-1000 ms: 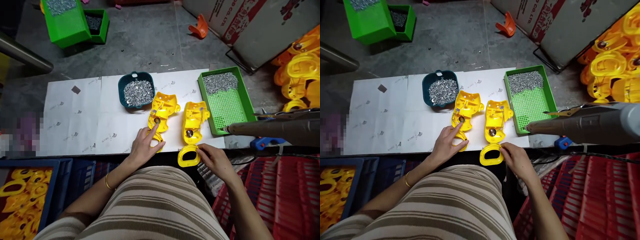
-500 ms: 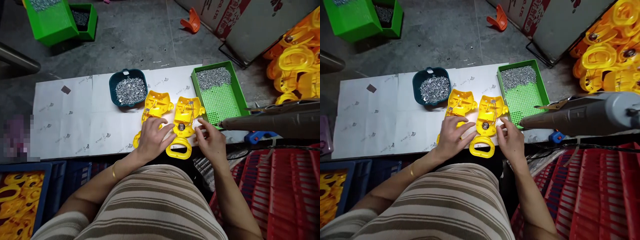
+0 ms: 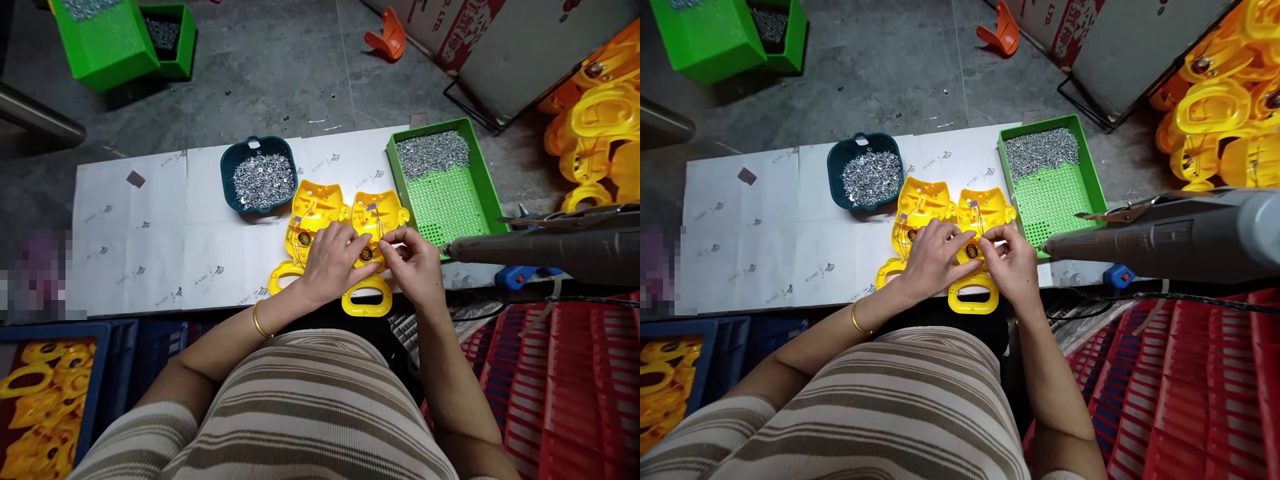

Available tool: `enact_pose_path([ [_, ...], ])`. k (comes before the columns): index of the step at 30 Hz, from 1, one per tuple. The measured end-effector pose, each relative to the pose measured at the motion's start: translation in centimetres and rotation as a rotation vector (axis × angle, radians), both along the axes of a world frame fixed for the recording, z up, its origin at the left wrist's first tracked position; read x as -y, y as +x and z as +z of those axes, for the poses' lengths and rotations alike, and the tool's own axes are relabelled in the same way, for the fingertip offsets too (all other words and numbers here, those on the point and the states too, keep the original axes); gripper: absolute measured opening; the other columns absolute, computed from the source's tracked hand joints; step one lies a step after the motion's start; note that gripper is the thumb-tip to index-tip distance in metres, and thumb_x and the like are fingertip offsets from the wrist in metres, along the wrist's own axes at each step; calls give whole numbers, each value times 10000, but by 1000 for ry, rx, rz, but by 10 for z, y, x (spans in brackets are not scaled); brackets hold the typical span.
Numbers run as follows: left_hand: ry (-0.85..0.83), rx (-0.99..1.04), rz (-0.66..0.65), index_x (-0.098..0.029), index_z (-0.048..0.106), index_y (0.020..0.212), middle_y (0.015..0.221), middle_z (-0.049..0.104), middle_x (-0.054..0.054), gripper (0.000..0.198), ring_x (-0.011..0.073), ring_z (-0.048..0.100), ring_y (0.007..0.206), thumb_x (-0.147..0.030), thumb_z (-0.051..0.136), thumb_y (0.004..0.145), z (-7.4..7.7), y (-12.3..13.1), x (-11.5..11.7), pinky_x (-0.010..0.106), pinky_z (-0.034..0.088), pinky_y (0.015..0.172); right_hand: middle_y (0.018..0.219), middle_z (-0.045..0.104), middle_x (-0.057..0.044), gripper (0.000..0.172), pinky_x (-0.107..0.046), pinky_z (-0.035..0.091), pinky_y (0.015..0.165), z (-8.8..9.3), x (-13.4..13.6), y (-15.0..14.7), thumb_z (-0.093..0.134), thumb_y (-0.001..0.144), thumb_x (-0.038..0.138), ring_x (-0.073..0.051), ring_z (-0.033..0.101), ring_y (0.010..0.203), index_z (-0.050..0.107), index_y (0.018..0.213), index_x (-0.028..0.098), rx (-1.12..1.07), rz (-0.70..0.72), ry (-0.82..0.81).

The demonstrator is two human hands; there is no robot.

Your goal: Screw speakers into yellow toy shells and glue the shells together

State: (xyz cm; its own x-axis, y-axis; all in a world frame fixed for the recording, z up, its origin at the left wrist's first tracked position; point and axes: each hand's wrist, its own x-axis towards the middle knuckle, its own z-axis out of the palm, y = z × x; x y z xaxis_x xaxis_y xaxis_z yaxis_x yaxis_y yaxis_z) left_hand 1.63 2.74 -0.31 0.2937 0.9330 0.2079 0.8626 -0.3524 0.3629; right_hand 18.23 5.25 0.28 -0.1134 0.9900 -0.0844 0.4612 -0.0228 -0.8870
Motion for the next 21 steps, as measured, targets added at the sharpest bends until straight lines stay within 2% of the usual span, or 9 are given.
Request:
enact_pose_path([
  [3, -27, 128, -2, -200, 703, 930, 842, 629, 52, 243, 216, 516, 872, -428, 623, 901, -2, 3, -5, 332, 410, 754, 769, 662, -8, 155, -227, 474, 572, 10, -1, -7, 668, 788, 316, -91, 568, 598, 621, 785, 169, -89, 13, -1],
  [6, -121, 403, -2, -180, 681, 731, 703, 615, 21, 229, 167, 520, 748, -299, 608, 912, -2, 2, -8, 303, 415, 719, 787, 673, -15, 154, -236, 503, 620, 17, 0, -9, 675, 805, 322, -110, 615, 671, 650, 817, 171, -107, 28, 51],
  [9, -379, 847, 70, -159, 689, 721, 708, 646, 11, 234, 118, 527, 668, -315, 629, 884, 3, -4, -10, 261, 415, 666, 906, 695, -40, 197, -242, 510, 616, 17, 7, -5, 638, 856, 355, -125, 645, 732, 670, 944, 182, -65, -55, 152],
  [12, -685, 1207, 136, -135, 704, 771, 745, 648, 15, 296, 85, 509, 640, -424, 680, 830, 10, -11, -11, 219, 393, 616, 911, 702, -38, 154, -250, 521, 642, 10, 17, -1, 645, 866, 329, -137, 657, 785, 684, 939, 199, -40, -90, 254],
  [15, -830, 1323, 145, -127, 689, 752, 706, 579, -7, 344, 60, 437, 599, -469, 715, 782, 15, -14, -12, 192, 340, 558, 930, 716, -39, 138, -285, 555, 739, 2, 27, -2, 648, 869, 292, -148, 674, 832, 698, 968, 210, -79, -1, 234],
  [21, -887, 1367, 170, -137, 675, 813, 745, 568, -21, 259, 51, 422, 610, -392, 699, 771, 14, -15, -10, 164, 344, 553, 1019, 711, -56, 214, -327, 590, 847, -2, 29, -9, 650, 867, 301, -165, 692, 899, 694, 1061, 220, -197, 73, 134],
])
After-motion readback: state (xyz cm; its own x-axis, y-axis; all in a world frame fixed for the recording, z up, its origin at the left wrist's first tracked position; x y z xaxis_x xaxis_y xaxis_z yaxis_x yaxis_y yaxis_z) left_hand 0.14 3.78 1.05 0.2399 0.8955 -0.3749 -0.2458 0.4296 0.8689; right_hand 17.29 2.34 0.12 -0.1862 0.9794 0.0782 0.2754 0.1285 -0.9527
